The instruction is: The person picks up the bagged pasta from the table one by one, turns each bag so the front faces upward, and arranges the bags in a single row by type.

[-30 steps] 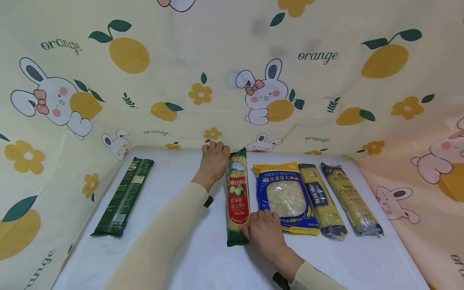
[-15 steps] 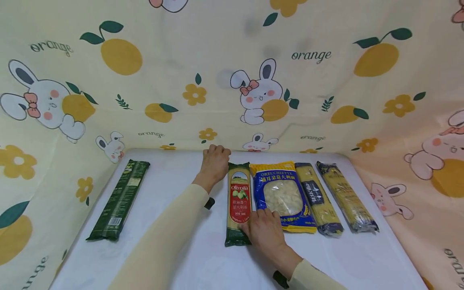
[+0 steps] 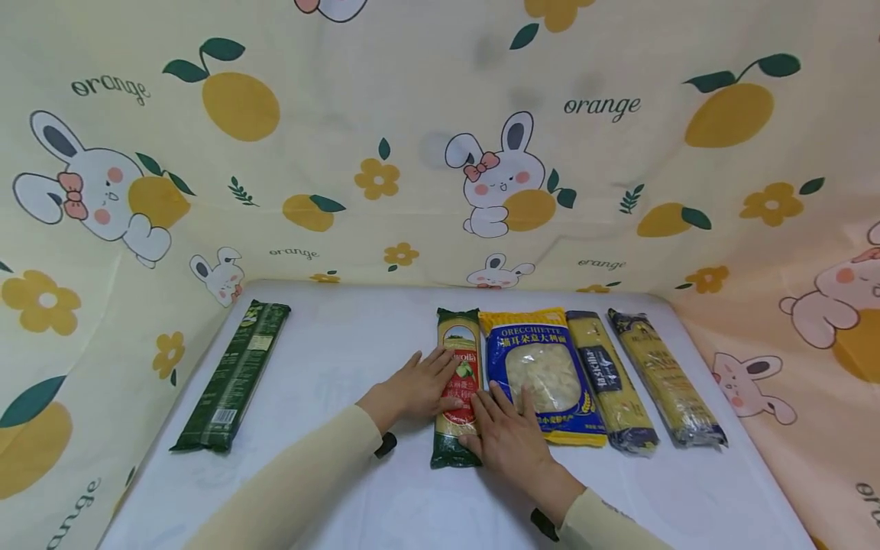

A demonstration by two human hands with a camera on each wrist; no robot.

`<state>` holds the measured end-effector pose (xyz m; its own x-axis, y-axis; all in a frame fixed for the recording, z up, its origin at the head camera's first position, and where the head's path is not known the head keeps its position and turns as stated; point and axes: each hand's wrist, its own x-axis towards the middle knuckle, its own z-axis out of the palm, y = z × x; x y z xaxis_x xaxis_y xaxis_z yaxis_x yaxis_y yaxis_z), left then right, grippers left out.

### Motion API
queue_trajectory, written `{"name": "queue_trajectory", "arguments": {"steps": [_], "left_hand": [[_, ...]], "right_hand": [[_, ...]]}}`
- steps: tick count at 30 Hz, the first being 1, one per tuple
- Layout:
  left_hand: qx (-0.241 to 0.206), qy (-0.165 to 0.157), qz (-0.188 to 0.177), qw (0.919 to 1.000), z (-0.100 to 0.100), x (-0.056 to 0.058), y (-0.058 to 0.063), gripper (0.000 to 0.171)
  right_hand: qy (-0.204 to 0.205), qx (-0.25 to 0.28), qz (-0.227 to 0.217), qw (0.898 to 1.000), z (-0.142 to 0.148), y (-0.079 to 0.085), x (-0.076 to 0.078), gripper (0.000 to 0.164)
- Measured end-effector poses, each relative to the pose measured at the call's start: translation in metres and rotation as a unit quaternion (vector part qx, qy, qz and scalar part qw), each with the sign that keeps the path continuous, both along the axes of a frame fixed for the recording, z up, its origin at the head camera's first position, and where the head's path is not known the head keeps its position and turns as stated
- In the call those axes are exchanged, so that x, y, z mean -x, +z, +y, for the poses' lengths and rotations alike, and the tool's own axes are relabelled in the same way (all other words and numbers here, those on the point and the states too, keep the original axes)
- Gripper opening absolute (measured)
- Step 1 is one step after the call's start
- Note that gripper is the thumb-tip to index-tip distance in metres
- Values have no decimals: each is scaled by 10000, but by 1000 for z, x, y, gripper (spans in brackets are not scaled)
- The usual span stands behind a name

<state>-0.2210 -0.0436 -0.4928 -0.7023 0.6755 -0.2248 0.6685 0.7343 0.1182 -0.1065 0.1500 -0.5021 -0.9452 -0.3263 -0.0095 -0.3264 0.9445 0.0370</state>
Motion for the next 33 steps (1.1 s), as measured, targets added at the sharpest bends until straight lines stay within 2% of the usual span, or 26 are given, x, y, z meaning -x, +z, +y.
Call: {"name": "queue_trajectory", "arguments": {"steps": [3,6,11,16,20,23,26,29,33], "left_hand": [[99,12,59,9999,-2,-4,-1,88],[96,3,163,9998,-2,-2,-2,89],[26,92,-27,10000,-3,-2,-3,89],[-365,292,-253,9986,-6,-5,-3,84],[-711,447,-255,9961,-19,-6,-5,75],[-782,596,-106,9951,-39,-5,-4,68],[-743,785,128,9941,-67,-4,1,62],[-724,992,391,9917,-104,0,7,58],[-740,1302,975,9839,-164,6,14,52]], "right_hand": [[51,-87,-126,9999,0,1,6,70],[115,-157,-97,9998,1,5,12,71],[197,78,58,9998,4,9,22,75],[173,91,-146,9997,9,2,25,77],[101,243,-312,9992,11,-3,25,79],[38,362,-365,9987,11,-5,25,80],[7,358,-367,9987,10,-5,26,80],[-4,351,-387,9986,11,-5,26,80],[-12,395,-460,9982,12,-5,26,81]]}}
